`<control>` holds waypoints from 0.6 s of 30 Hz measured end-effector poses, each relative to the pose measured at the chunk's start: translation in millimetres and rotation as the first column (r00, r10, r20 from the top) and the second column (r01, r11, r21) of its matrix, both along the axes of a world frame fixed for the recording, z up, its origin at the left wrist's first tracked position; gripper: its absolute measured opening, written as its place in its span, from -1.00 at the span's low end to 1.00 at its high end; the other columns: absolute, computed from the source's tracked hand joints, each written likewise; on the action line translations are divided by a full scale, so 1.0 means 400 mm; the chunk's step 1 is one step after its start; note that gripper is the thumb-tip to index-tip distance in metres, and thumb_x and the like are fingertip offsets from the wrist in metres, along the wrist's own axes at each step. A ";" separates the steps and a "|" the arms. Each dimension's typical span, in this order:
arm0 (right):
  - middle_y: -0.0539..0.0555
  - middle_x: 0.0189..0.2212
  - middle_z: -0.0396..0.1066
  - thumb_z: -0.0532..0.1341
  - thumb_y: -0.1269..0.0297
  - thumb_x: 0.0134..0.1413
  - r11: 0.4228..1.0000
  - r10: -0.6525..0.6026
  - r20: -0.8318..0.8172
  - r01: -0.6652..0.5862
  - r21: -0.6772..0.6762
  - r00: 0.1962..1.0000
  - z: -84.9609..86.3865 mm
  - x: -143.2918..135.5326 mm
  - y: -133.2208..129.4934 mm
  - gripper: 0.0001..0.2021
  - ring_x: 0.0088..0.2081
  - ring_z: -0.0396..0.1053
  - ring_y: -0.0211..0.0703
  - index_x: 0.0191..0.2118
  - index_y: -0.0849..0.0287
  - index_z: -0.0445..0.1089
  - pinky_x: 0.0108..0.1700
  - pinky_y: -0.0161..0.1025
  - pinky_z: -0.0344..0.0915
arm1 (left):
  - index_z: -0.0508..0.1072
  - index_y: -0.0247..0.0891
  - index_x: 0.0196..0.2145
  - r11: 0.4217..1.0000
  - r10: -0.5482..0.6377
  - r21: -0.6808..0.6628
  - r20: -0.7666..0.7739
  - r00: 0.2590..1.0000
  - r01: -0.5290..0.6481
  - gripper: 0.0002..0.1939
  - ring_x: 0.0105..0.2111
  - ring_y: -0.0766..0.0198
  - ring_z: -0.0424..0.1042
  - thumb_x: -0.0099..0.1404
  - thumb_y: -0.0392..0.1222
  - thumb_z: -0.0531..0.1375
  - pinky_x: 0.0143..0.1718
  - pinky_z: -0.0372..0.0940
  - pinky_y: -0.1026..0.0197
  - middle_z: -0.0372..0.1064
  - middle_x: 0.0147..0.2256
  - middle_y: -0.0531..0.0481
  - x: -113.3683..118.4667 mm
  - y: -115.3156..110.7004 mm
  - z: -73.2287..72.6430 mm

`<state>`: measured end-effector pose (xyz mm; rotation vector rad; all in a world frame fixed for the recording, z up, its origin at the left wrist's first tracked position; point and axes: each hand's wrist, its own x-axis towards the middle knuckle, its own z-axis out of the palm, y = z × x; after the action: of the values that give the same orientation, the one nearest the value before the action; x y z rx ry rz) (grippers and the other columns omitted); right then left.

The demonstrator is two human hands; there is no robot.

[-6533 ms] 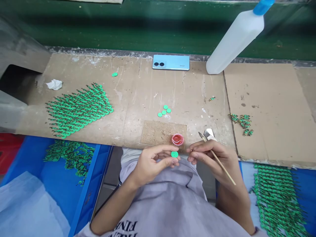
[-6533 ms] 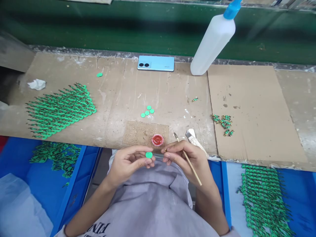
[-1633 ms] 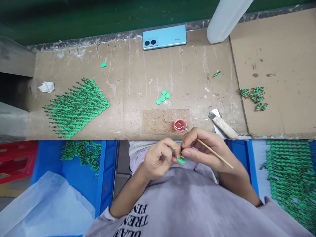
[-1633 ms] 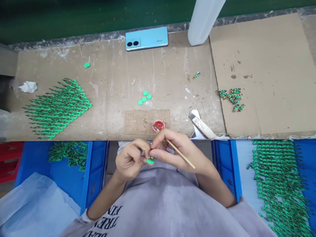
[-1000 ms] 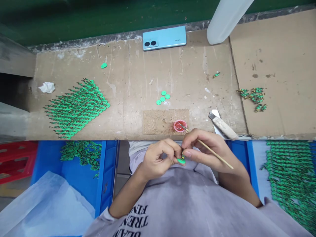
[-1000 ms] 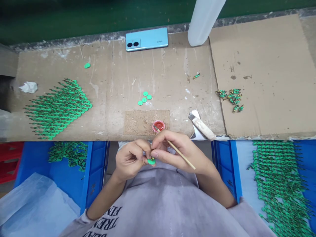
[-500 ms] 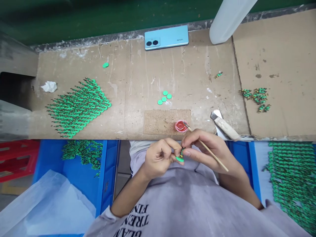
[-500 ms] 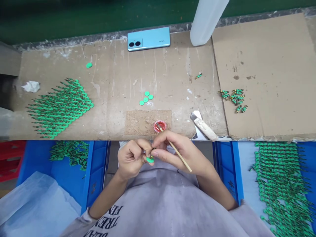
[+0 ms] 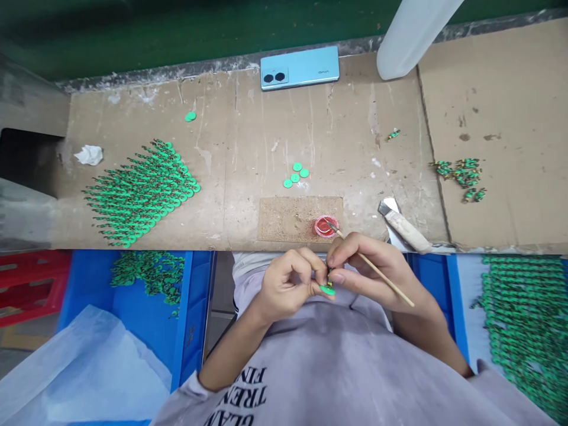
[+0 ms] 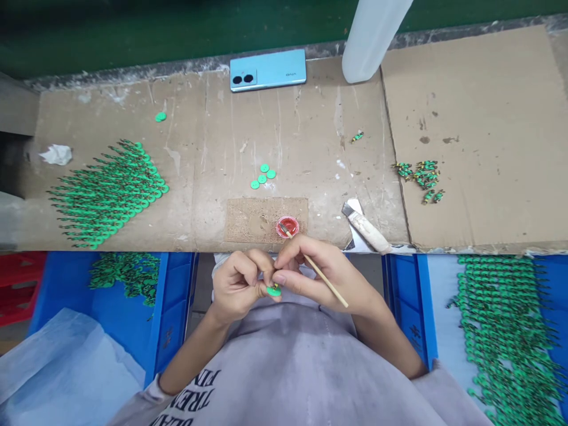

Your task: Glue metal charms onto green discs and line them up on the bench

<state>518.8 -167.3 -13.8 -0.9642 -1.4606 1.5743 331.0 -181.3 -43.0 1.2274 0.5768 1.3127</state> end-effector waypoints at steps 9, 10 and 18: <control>0.00 -0.40 0.47 0.37 0.17 0.30 1.000 0.008 0.024 -0.008 0.004 1.000 -0.003 0.003 0.000 -0.86 -0.38 0.44 -0.17 -0.22 0.07 0.46 -0.38 -0.25 0.37 | 0.28 -0.21 -0.34 0.999 -0.030 -0.013 -0.008 1.000 0.029 -0.69 -0.41 0.41 0.47 0.32 -0.44 0.36 -0.39 0.45 0.41 0.39 -0.37 0.12 -0.007 0.002 0.005; 0.00 -0.41 0.47 0.37 0.17 0.30 1.000 0.006 0.028 -0.006 0.004 1.000 -0.002 0.001 0.001 -0.86 -0.39 0.44 -0.18 -0.22 0.07 0.45 -0.38 -0.25 0.36 | 0.28 -0.22 -0.35 1.000 -0.023 -0.005 -0.012 1.000 0.023 -0.70 -0.40 0.41 0.47 0.33 -0.45 0.34 -0.40 0.46 0.41 0.39 -0.36 0.11 -0.006 0.000 0.002; -0.04 -0.46 0.43 0.39 0.19 0.26 0.999 -0.014 -0.002 0.014 -0.047 1.000 0.000 -0.008 0.004 -0.85 -0.45 0.36 -0.21 -0.26 0.06 0.44 -0.44 -0.28 0.28 | 0.28 -0.20 -0.34 1.000 0.020 0.013 -0.050 0.999 -0.019 -0.70 -0.41 0.39 0.48 0.34 -0.37 0.37 -0.39 0.45 0.38 0.42 -0.37 0.12 0.000 -0.001 -0.006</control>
<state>515.6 -165.5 -13.8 -0.9970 -1.4181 1.6058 330.9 -181.7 -45.4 1.2709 0.6189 1.3062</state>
